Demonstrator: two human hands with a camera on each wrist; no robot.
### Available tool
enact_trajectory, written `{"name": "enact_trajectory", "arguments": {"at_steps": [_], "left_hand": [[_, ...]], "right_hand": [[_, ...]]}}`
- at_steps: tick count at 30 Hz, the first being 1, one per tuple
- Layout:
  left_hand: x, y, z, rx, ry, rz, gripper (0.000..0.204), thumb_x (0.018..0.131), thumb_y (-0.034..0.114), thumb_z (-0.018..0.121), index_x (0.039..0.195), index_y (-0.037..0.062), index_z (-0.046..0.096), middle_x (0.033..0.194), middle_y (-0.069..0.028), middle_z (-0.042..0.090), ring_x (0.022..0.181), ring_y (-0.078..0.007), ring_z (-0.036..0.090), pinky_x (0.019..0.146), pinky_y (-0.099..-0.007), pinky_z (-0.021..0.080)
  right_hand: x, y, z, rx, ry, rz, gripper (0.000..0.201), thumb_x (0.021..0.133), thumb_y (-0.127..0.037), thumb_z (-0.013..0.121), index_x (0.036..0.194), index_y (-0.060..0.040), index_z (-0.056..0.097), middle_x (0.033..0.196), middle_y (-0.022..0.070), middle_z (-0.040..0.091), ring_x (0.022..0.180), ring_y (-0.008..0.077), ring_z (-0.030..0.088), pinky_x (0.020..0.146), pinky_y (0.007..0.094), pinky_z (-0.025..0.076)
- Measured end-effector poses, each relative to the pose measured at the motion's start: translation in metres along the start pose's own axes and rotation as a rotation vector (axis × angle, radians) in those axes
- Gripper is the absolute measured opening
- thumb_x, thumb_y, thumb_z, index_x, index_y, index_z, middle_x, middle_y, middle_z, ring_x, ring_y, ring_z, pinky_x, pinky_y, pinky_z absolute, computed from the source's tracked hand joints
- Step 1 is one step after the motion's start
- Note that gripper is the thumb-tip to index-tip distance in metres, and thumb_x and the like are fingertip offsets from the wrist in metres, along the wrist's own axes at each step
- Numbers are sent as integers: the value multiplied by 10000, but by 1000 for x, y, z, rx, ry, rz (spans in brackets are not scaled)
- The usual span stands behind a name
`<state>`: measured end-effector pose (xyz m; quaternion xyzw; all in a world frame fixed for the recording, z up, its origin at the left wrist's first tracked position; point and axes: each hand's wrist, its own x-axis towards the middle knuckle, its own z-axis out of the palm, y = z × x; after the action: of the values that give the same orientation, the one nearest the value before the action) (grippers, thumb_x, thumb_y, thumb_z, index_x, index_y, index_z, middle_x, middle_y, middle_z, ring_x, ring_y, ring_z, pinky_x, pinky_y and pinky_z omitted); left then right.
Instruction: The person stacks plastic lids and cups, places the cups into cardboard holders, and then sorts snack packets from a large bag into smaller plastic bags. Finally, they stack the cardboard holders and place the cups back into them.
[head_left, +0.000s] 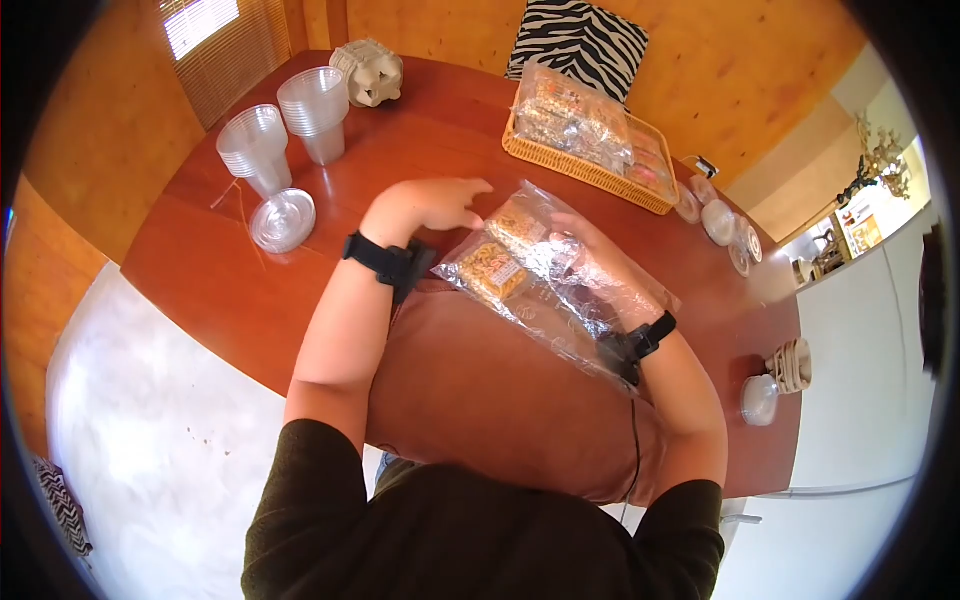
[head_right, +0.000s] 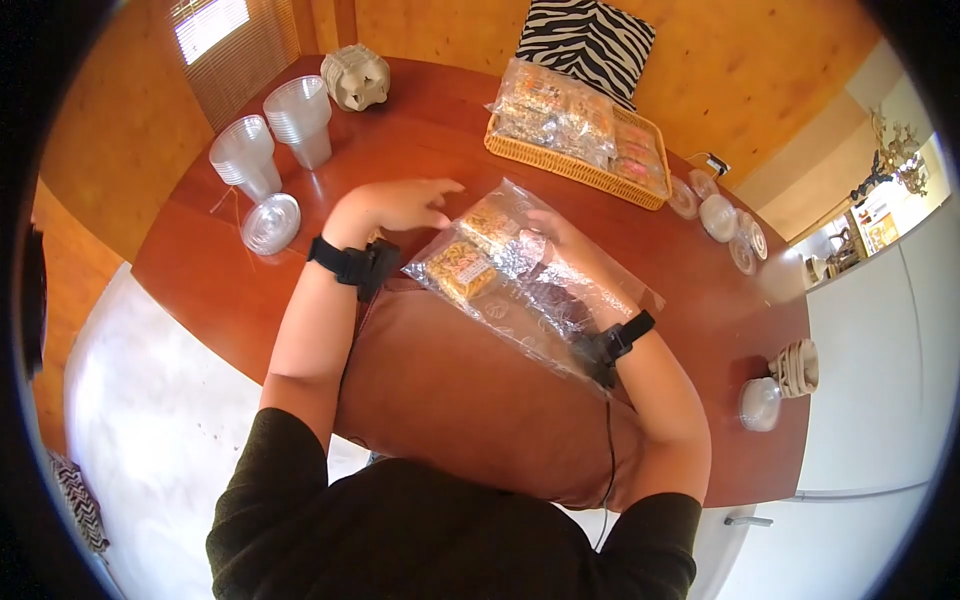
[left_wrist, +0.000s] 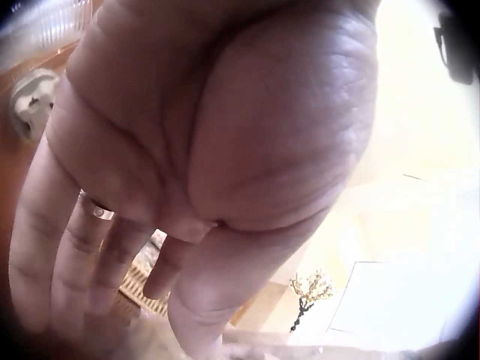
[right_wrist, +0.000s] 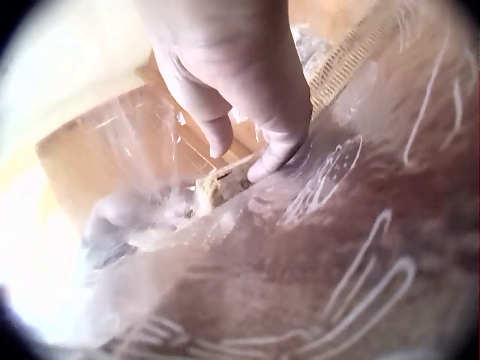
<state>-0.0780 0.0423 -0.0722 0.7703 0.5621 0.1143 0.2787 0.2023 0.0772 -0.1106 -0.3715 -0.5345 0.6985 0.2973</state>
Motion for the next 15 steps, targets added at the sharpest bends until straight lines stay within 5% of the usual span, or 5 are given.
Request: {"name": "enact_trajectory", "arguments": {"at_steps": [5,8,11,15], "left_hand": [[-39,-41,-33,62,115,-333,681,690,296,777,1257,30,512,1183,-177,591,1103,-287,567,913,-345,452],[-51,-45,-38,99,8,-478,766,608,327,820,1248,30,522,1178,-164,596,1065,-282,589,871,-347,479],[-49,-46,-31,205,60,-458,739,588,329,833,1209,40,558,1120,-137,624,990,-256,620,795,-335,504],[-41,-37,-36,208,-125,-455,561,607,318,831,1050,25,651,979,-103,669,887,-213,642,705,-330,511]], "right_hand": [[-21,-11,-10,-541,-115,-31,394,896,-143,594,1254,1,514,1185,66,564,1008,119,550,871,262,450],[-38,-27,-28,-926,-265,-120,379,871,-202,635,1195,-16,577,1166,90,587,1043,166,548,891,296,442],[-67,-31,-43,-1187,-212,-295,461,830,-336,677,1169,-32,604,1135,153,610,1087,285,543,923,371,426],[-97,-40,-64,-1208,-230,-180,425,871,-261,647,1217,-26,569,1164,120,592,1126,219,509,953,347,404]]}}
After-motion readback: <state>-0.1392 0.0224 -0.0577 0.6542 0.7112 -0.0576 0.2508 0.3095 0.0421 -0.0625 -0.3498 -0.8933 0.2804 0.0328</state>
